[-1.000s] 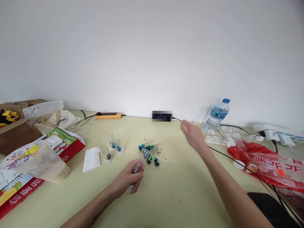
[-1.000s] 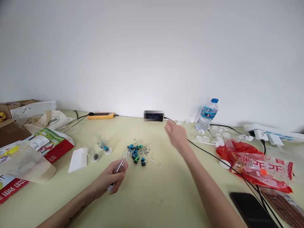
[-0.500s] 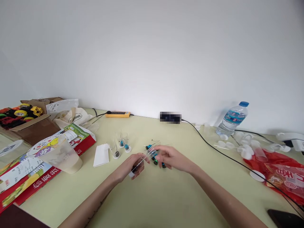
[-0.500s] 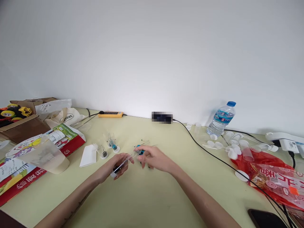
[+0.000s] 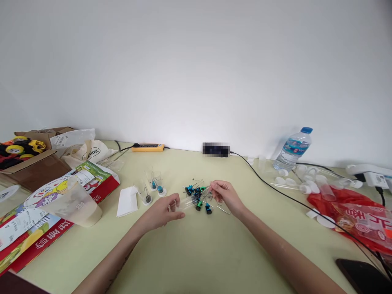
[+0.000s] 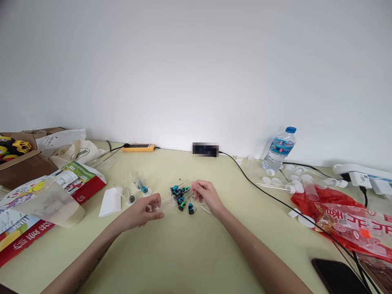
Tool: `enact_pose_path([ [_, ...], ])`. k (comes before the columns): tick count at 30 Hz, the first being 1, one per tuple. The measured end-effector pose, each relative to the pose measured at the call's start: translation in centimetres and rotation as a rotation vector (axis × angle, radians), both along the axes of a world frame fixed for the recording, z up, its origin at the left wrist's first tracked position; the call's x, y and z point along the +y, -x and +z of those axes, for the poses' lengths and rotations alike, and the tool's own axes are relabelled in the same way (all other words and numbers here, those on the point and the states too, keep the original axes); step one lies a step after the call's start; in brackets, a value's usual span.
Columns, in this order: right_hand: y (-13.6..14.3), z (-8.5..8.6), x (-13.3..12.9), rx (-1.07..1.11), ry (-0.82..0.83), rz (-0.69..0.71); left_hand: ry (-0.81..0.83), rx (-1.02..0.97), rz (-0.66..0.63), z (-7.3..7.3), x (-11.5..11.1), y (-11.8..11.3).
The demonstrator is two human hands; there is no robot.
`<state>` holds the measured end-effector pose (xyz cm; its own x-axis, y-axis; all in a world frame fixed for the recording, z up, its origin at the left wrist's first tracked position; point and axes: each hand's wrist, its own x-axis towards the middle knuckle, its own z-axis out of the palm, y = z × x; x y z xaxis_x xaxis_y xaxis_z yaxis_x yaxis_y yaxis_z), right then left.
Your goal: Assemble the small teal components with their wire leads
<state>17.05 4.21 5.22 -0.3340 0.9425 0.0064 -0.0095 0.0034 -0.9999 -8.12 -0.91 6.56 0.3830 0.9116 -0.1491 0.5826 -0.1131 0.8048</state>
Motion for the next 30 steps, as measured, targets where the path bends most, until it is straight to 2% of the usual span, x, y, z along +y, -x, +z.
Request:
enact_pose_path([
  [3,-1.5,-0.9,1.0,-0.059,0.086,-0.068,-0.532,0.378,0.103,-0.2,-0.2,-0.3],
  [6,-2.0,-2.0,1.2,-0.149,0.145,-0.073,-0.89,0.633,0.037,-0.3,-0.3,-1.4],
  [9,-2.0,-2.3,0.8,-0.306,0.087,-0.081,-1.06,0.803,-0.068,0.0,-0.3,-2.1],
  [12,-2.9,-1.6,0.1,-0.626,-0.099,-0.137,-1.119,0.889,-0.015,0.3,-0.2,-1.7],
  [15,-6.0,-0.3,-0.2,-1.107,-0.328,-0.237,-1.091,0.936,0.108,0.2,-0.1,-0.8],
  [17,-9.3,0.8,-0.1,-1.445,-0.383,-0.242,-1.01,0.933,0.186,0.1,0.0,-0.4],
  [19,-13.0,1.8,0.2,-1.708,-0.239,-0.234,-0.855,0.85,0.245,0.0,-0.1,-0.4],
  [21,-16.3,3.0,0.6,-1.813,-0.089,-0.273,-0.642,0.649,0.252,0.0,-0.4,-1.0],
  [23,-18.1,4.1,0.9,-1.798,-0.018,-0.288,-0.413,0.35,0.194,0.0,-0.8,-1.9],
  [25,-17.7,5.1,0.9,-1.633,0.024,-0.233,-0.202,0.045,0.105,-0.1,-1.2,-2.9],
  [27,-14.9,5.9,0.5,-1.31,0.044,-0.102,-0.055,-0.142,0.04,-0.5,-1.6,-4.0],
  [28,-12.7,6.1,0.0,-1.114,0.032,0.001,-0.04,-0.167,0.023,-0.7,-1.7,-4.5],
  [30,-7.7,6.4,-1.2,-0.763,-0.049,0.207,-0.123,-0.106,0.001,-1.1,-1.8,-5.2],
])
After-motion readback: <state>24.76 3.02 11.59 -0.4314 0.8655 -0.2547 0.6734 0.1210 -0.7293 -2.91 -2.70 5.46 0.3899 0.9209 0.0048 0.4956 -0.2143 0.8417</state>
